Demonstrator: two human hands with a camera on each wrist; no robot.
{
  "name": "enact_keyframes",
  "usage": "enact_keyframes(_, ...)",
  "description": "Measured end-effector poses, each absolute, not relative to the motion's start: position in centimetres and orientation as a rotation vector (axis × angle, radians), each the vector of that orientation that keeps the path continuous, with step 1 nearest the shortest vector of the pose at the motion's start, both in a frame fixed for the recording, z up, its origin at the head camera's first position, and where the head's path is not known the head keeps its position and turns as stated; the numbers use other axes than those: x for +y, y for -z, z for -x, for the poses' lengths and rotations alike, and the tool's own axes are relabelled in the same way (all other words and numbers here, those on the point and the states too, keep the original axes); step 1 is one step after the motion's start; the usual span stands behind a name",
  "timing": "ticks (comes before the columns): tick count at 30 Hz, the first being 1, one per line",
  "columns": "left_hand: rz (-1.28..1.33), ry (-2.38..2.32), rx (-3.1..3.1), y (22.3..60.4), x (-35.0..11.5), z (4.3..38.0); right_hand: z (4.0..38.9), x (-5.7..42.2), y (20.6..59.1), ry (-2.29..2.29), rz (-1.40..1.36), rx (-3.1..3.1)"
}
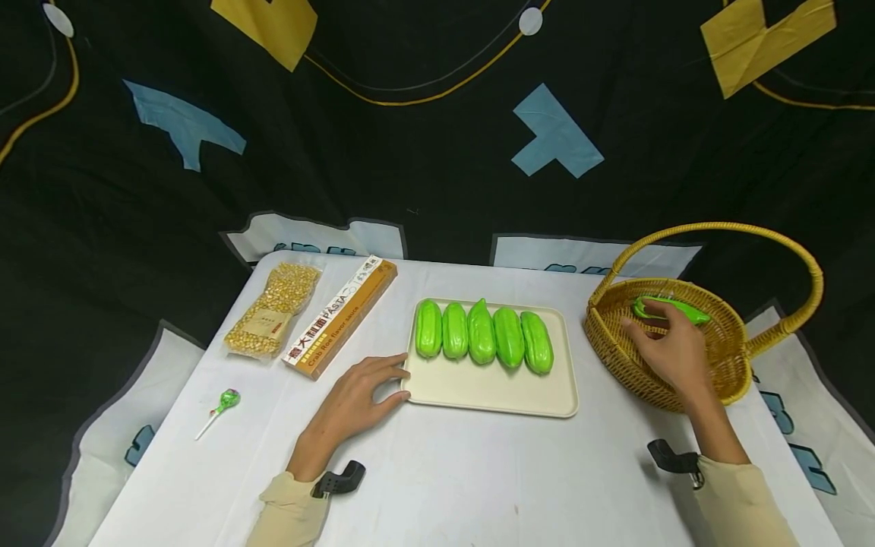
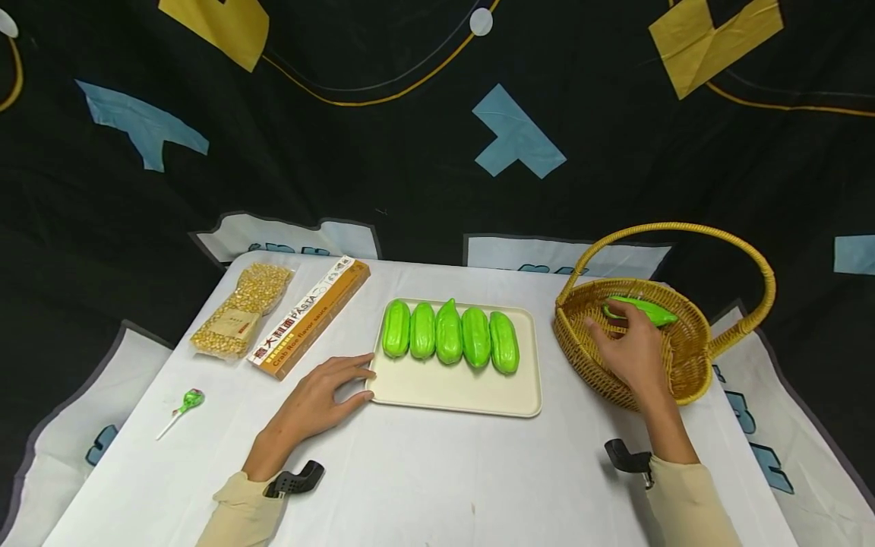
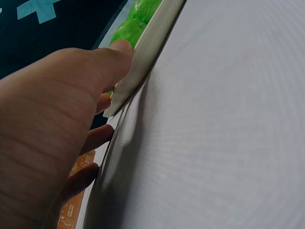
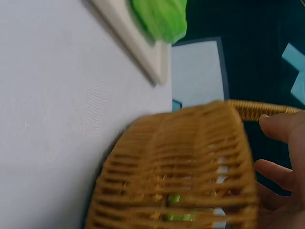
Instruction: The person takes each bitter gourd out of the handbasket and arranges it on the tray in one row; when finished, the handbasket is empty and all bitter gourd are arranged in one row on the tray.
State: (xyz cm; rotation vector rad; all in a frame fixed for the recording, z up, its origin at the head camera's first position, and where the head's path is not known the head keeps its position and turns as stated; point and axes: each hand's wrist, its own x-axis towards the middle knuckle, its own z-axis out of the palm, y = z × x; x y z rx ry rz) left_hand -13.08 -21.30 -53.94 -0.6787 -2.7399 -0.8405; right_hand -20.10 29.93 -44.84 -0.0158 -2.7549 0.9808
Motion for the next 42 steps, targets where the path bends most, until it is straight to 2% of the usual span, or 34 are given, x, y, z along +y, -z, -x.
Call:
enact_keyframes(18,0.673,0.839,-2.750,53.9,-21.3,13.1,22.3,34.6,45.4,-0.869,0.228,-2.939)
enact_keyframes(42,0.662,0.821,-2.764,54.0,-21.5,13.0,25.1,36.8,45.8,-0.797,0.335,-3.140)
